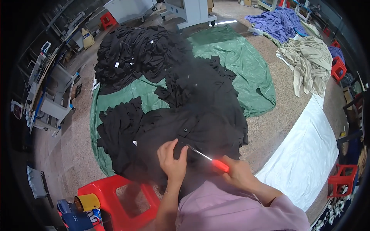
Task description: The recorder uses scissors to cut pieces of dark fabric from a large stack while sitting on a stool in a workshop.
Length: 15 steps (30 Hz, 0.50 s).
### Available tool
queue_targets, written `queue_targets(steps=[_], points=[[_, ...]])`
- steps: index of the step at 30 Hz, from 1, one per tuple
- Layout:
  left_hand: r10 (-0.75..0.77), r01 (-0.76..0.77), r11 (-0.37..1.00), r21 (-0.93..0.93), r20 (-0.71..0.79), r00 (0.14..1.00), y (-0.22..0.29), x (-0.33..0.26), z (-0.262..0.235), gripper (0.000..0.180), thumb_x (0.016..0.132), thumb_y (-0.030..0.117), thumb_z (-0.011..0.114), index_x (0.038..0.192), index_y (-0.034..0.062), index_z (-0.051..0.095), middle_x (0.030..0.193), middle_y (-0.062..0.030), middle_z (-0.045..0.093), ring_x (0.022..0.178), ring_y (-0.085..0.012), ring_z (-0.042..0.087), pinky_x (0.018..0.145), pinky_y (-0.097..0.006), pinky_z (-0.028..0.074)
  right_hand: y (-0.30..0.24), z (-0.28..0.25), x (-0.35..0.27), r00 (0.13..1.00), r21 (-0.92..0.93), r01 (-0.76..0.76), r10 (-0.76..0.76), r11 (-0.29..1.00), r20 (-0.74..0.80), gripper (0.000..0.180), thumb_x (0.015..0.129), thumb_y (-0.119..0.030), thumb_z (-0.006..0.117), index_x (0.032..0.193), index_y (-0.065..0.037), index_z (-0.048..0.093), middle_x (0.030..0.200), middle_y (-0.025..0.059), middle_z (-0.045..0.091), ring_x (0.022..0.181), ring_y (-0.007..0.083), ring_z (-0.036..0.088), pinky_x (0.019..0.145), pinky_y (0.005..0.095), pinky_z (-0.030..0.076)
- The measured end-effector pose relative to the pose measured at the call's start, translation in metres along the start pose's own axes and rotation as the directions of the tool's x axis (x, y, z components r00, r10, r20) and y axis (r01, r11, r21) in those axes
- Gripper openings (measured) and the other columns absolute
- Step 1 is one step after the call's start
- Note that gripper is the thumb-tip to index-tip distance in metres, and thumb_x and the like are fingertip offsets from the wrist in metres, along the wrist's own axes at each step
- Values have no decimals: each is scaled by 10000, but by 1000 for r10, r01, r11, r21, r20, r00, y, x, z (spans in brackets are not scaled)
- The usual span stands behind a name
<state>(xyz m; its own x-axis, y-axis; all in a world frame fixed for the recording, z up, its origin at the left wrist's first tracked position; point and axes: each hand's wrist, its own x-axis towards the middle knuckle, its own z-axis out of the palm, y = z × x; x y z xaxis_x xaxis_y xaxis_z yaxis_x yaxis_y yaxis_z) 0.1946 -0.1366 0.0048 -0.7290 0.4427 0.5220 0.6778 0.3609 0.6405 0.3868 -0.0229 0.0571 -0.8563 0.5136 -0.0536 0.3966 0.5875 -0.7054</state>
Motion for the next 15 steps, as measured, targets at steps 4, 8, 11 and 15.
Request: queue_targets(steps=[4,8,11,15], points=[[-46,47,989,139,-10,999,-6,-4,22,427,635,159,871,1024,76,718,984,-74,554,952,-285,537,834,-391,437,0,8,-7,993,-59,-99,102,993,66,332,793,-173,649,1105,-123,547,868,180,670,750,419,644,654,518,503],[-37,42,980,193,-33,999,-10,-7,30,438,626,208,878,1018,93,722,978,-56,529,952,-270,528,831,-393,422,-2,7,-7,990,-122,-107,117,987,80,337,787,-182,661,1097,-114,546,862,176,672,738,412,647,638,517,500],[-50,57,978,201,-40,998,-11,-7,31,440,619,211,881,1015,103,721,981,-55,529,951,-269,529,834,-397,422,-1,8,-4,992,-177,-92,106,980,69,337,779,-190,681,1073,-103,540,848,171,674,720,403,651,617,508,500],[-44,52,978,204,-42,998,-13,-8,32,439,620,212,879,1016,110,719,983,-56,529,952,-272,529,835,-398,421,0,7,-4,991,-230,-105,121,968,59,355,762,-200,713,1046,-92,529,835,164,672,708,396,655,603,498,500]])
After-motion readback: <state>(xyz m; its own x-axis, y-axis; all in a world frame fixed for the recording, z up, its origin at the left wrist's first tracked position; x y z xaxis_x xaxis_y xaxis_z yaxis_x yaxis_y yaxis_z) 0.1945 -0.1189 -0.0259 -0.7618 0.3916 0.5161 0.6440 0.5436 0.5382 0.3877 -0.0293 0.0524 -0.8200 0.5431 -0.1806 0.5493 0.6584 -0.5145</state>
